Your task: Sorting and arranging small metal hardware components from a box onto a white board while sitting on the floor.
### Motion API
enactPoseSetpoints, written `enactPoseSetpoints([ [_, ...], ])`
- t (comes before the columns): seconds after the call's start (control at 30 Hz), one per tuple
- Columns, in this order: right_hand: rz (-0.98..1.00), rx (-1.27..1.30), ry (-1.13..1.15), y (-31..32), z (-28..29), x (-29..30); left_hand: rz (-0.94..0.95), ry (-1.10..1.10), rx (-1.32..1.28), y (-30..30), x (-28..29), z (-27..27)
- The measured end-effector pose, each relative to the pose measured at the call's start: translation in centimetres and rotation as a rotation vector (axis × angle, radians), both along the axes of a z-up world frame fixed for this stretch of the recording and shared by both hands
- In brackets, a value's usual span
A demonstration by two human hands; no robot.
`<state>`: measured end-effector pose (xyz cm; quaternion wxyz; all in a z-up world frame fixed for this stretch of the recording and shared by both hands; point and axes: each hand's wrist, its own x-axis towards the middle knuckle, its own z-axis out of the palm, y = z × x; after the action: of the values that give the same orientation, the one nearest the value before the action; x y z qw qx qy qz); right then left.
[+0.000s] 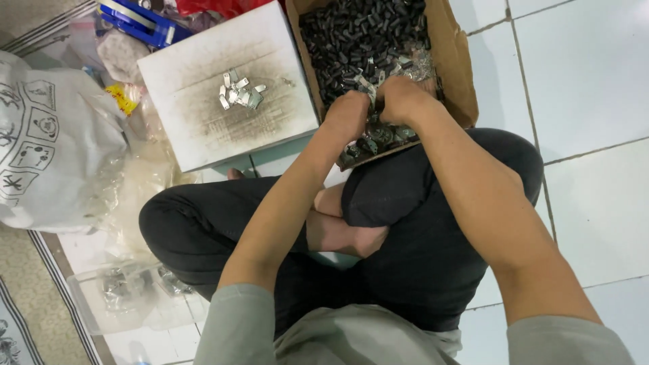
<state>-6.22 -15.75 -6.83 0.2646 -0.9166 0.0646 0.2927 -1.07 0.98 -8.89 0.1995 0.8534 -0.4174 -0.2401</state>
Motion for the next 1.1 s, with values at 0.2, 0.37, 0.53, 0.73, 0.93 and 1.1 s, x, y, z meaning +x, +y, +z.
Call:
enactPoseSetpoints([
  [0.2, 0.01, -0.106, -0.004, -0.4, 3.3, 0.2, 0.128, 0.071, -0.026, -0.5, 2.2, 2.2],
  [0.37, 0.046, -0.14, 0.005, 2.0, 2.4, 0.4, 0.199, 0.15, -0.05, 0.1, 2.0, 3.9],
  [0.53, 0.1, -0.176, -0.035, 2.7, 2.1, 0.7, 0.26, 0.284, 0.008, 0.4, 1.0, 6.1],
  [0.73, -0.103, -0.018, 0.086, 0.2, 8.6, -0.1, 0.261, 0.289, -0.039, 0.5, 1.0, 5.9],
  [0.93, -0.321, 0.336, 0.093, -2.8, 8.6, -0.1, 0.609, 0.86, -0.272, -0.8, 1.5, 4.6],
  [1.1, -0.181, -0.095, 0.114, -3.6, 5.9, -0.5, 0.584, 0.443, -0.138, -0.6, 1.3, 4.7],
])
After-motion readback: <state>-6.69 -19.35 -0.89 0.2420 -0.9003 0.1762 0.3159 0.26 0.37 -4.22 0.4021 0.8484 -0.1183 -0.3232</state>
